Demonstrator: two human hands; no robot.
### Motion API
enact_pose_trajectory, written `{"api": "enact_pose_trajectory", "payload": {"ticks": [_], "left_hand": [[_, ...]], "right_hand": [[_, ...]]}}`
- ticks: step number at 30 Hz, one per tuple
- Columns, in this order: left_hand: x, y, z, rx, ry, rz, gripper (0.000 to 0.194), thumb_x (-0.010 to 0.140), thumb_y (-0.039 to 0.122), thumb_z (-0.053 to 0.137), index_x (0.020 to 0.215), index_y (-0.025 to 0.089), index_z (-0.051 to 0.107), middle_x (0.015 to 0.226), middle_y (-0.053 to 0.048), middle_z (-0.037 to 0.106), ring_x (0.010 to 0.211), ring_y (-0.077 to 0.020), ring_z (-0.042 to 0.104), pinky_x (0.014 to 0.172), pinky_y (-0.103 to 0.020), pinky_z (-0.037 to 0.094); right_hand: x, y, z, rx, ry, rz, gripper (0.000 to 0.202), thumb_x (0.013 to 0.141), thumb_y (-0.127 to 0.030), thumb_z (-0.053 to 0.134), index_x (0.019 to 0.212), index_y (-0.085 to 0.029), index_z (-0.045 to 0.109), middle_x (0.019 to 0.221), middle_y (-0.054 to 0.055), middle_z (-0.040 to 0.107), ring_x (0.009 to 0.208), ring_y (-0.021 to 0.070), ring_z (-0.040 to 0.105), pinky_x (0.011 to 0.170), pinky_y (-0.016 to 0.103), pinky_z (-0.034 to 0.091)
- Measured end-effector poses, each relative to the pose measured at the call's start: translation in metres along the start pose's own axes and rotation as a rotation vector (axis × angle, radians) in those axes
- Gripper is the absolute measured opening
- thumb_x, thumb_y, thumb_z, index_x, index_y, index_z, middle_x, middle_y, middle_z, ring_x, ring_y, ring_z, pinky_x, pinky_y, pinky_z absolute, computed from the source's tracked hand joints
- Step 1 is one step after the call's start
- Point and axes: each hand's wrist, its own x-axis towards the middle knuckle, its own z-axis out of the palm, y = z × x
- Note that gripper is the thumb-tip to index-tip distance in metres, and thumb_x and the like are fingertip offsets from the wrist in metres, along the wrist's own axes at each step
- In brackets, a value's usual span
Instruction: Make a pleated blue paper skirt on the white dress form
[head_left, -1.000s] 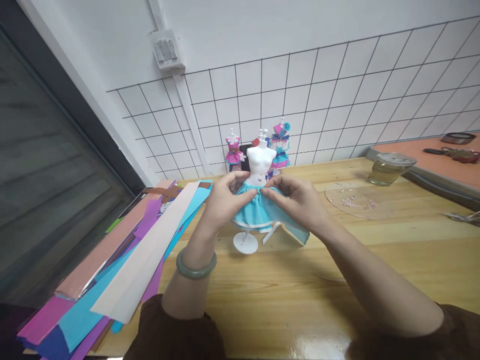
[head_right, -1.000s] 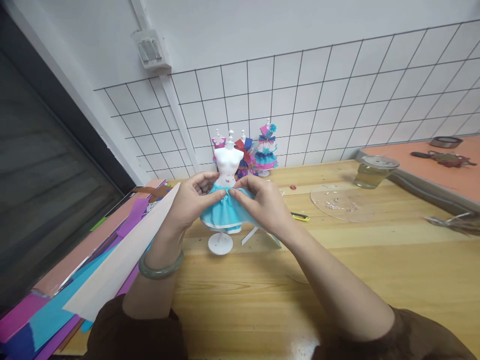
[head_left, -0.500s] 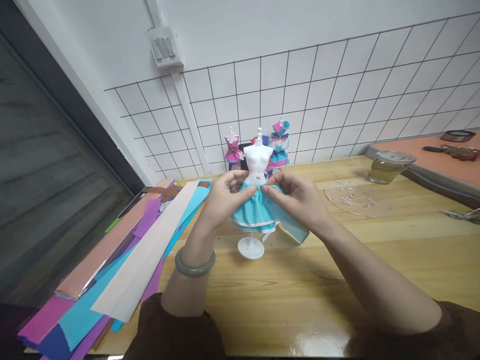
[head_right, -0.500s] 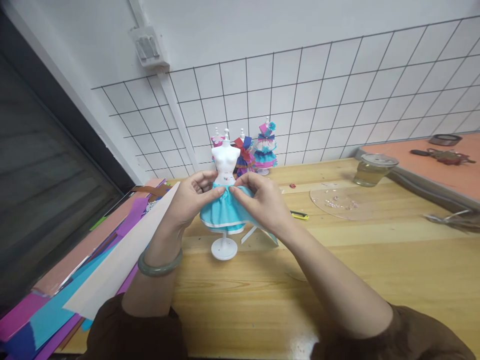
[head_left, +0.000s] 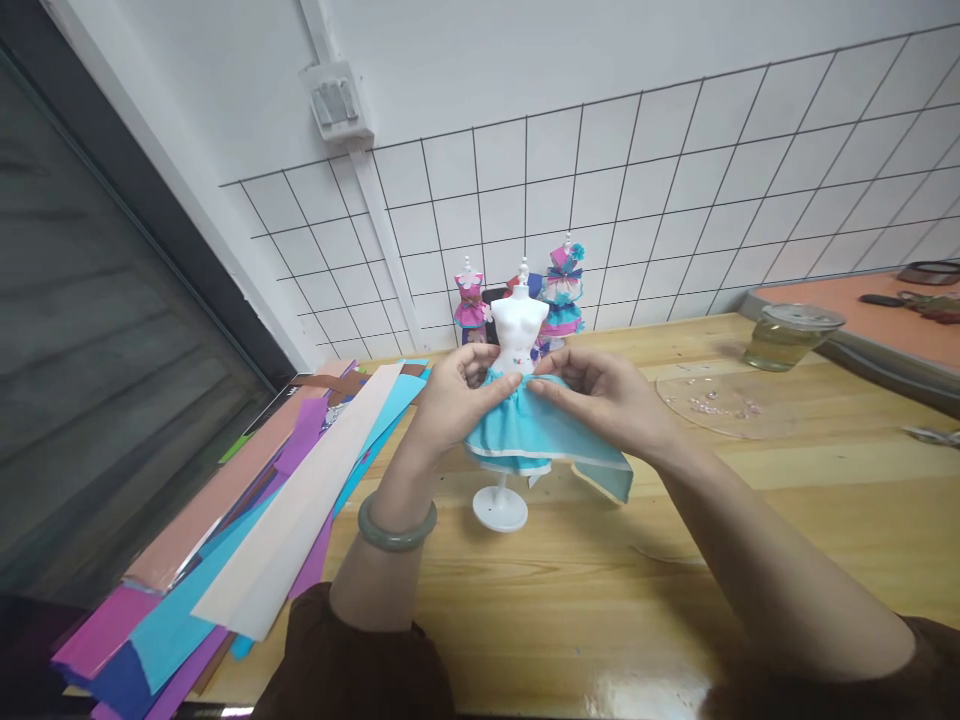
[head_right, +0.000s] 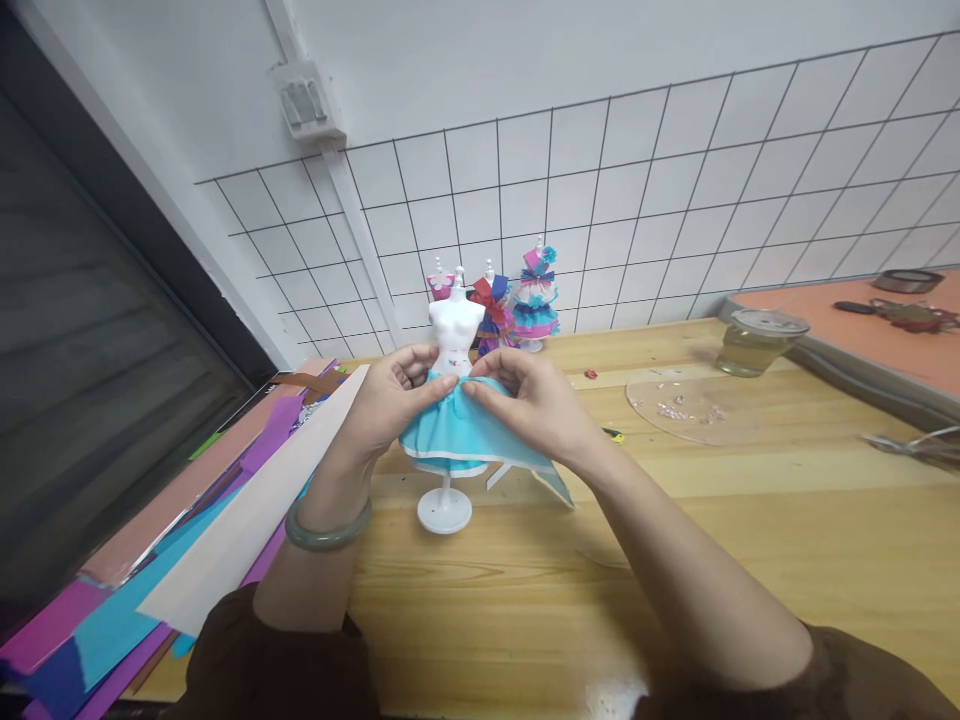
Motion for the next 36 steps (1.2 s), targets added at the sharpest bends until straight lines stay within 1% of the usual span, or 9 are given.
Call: {"api": "enact_pose_trajectory", "payload": {"ticks": [6,8,11,15,19,24,30,32,36], "left_hand": [[-0.002,0.001,0.001,0.073,0.000,0.038,0.047,0.070,0.030,0.072,0.112,0.015,0.056,0.113,-0.013,0.065,0.103,-0.0225,0.061,0.087,-0.036,0.048],[-0.002,0.001,0.002,0.080,-0.001,0.052,0.049,0.071,0.028,0.072,0.115,0.014,0.055,0.114,-0.013,0.065,0.104,-0.0219,0.061,0.088,-0.036,0.047],[-0.002,0.000,0.001,0.111,-0.013,0.107,0.043,0.073,0.027,0.069,0.113,0.015,0.058,0.118,-0.012,0.063,0.108,-0.0215,0.059,0.091,-0.035,0.046],[-0.001,-0.002,-0.003,0.153,-0.042,0.101,0.037,0.076,0.033,0.066,0.109,0.015,0.062,0.112,-0.011,0.066,0.102,-0.0223,0.060,0.085,-0.035,0.048],[-0.002,0.000,-0.003,0.125,-0.087,0.083,0.038,0.077,0.034,0.066,0.110,0.015,0.062,0.114,-0.011,0.065,0.102,-0.0226,0.060,0.085,-0.035,0.048],[-0.002,0.005,-0.003,0.031,-0.172,0.061,0.040,0.077,0.034,0.066,0.112,0.015,0.062,0.119,-0.012,0.063,0.105,-0.0232,0.059,0.087,-0.035,0.048],[-0.003,0.008,-0.007,-0.041,-0.278,0.040,0.041,0.077,0.035,0.065,0.113,0.016,0.062,0.118,-0.011,0.063,0.111,-0.0255,0.057,0.089,-0.037,0.047],[-0.003,0.007,-0.007,-0.049,-0.274,0.027,0.043,0.075,0.036,0.068,0.112,0.016,0.062,0.118,-0.012,0.064,0.109,-0.0259,0.057,0.088,-0.037,0.047],[-0.001,0.003,-0.007,-0.017,-0.196,0.022,0.048,0.069,0.035,0.073,0.112,0.015,0.061,0.119,-0.012,0.063,0.108,-0.0257,0.058,0.086,-0.037,0.048]], "right_hand": [[-0.002,-0.004,-0.006,-0.048,-0.082,0.032,0.030,0.077,-0.046,0.064,0.087,-0.018,0.064,0.081,0.005,0.066,0.070,0.0171,0.058,0.054,0.027,0.043],[-0.003,-0.006,-0.007,-0.058,-0.077,0.039,0.032,0.077,-0.048,0.063,0.084,-0.018,0.064,0.079,0.005,0.065,0.068,0.0164,0.057,0.053,0.027,0.042],[-0.002,-0.008,-0.009,-0.079,-0.037,0.064,0.034,0.077,-0.050,0.061,0.084,-0.017,0.064,0.076,0.005,0.065,0.064,0.0151,0.056,0.051,0.026,0.040],[-0.002,-0.008,-0.012,-0.145,-0.022,0.103,0.037,0.077,-0.053,0.061,0.084,-0.017,0.066,0.075,0.005,0.066,0.062,0.0148,0.056,0.051,0.026,0.039],[-0.002,-0.006,-0.010,-0.195,-0.033,0.086,0.036,0.074,-0.053,0.063,0.080,-0.018,0.067,0.072,0.003,0.064,0.061,0.0144,0.054,0.050,0.026,0.037],[-0.002,-0.005,-0.004,-0.221,-0.015,0.009,0.030,0.078,-0.047,0.061,0.073,-0.018,0.063,0.068,0.002,0.061,0.059,0.0129,0.051,0.050,0.025,0.037],[-0.005,-0.010,-0.001,-0.269,0.027,0.038,0.026,0.077,-0.042,0.061,0.069,-0.018,0.062,0.063,0.001,0.059,0.056,0.0120,0.048,0.049,0.024,0.035],[-0.004,-0.010,-0.001,-0.278,0.034,0.043,0.026,0.077,-0.042,0.061,0.069,-0.017,0.062,0.062,0.000,0.058,0.055,0.0116,0.047,0.049,0.024,0.034],[-0.003,-0.007,-0.001,-0.230,-0.001,0.033,0.028,0.077,-0.044,0.061,0.072,-0.017,0.064,0.065,0.002,0.060,0.057,0.0126,0.049,0.049,0.024,0.036]]}}
